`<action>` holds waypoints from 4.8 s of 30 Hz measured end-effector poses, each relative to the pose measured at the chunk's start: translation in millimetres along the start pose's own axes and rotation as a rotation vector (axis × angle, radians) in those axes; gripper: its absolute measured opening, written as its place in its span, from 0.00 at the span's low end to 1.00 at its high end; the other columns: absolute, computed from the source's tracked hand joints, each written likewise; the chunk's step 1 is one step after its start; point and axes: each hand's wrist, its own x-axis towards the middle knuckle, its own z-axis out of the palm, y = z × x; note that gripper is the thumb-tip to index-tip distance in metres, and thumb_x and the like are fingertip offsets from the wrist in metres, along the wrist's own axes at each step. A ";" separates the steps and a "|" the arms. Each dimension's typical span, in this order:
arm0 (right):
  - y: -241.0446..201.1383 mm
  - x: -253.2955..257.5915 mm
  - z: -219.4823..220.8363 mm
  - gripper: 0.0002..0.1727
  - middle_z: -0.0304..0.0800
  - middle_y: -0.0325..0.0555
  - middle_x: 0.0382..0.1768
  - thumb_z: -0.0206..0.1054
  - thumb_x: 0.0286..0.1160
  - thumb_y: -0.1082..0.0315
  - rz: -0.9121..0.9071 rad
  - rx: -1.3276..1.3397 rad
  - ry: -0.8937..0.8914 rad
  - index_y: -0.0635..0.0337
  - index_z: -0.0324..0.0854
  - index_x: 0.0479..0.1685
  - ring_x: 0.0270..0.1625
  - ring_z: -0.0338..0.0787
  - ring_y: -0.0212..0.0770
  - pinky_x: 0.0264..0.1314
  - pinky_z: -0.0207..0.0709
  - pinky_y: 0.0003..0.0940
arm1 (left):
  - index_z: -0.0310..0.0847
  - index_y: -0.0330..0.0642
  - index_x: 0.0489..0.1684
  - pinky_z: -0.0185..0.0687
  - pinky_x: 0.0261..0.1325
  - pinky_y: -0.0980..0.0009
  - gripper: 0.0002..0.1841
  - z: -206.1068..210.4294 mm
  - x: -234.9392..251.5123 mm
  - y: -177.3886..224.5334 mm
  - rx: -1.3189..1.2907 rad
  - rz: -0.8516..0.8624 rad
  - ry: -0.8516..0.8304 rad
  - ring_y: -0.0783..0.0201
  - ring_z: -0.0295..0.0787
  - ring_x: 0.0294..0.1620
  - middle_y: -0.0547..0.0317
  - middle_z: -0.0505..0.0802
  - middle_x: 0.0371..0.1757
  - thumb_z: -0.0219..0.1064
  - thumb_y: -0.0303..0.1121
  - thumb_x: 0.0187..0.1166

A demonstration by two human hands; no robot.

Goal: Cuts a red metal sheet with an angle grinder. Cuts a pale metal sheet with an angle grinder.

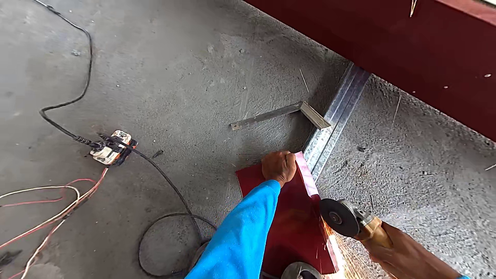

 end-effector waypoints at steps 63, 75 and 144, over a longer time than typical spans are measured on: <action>-4.0 -24.5 2.8 0.47 0.91 0.43 0.40 0.81 0.31 0.41 -0.058 -0.039 0.141 0.52 0.78 0.64 0.42 0.93 0.44 0.46 0.86 0.53 | 0.66 0.47 0.03 0.69 0.27 0.49 0.34 -36.9 -34.2 24.7 0.050 -0.108 0.173 0.52 0.85 0.23 0.53 0.82 0.13 0.44 0.52 0.89; -4.0 -15.3 -0.4 0.46 0.92 0.46 0.39 0.84 0.32 0.46 -0.067 -0.001 0.119 0.55 0.77 0.63 0.40 0.95 0.46 0.46 0.88 0.54 | 0.65 0.47 0.03 0.69 0.28 0.49 0.33 -35.6 -33.0 25.0 0.014 -0.112 0.153 0.52 0.84 0.23 0.53 0.81 0.13 0.45 0.52 0.88; 7.6 -16.5 14.3 0.46 0.93 0.53 0.41 0.84 0.40 0.47 -0.034 0.002 0.116 0.60 0.76 0.66 0.42 0.95 0.52 0.49 0.87 0.60 | 0.71 0.43 0.10 0.76 0.34 0.48 0.31 -20.3 -42.0 32.9 0.057 -0.058 0.065 0.49 0.87 0.28 0.48 0.85 0.18 0.45 0.49 0.89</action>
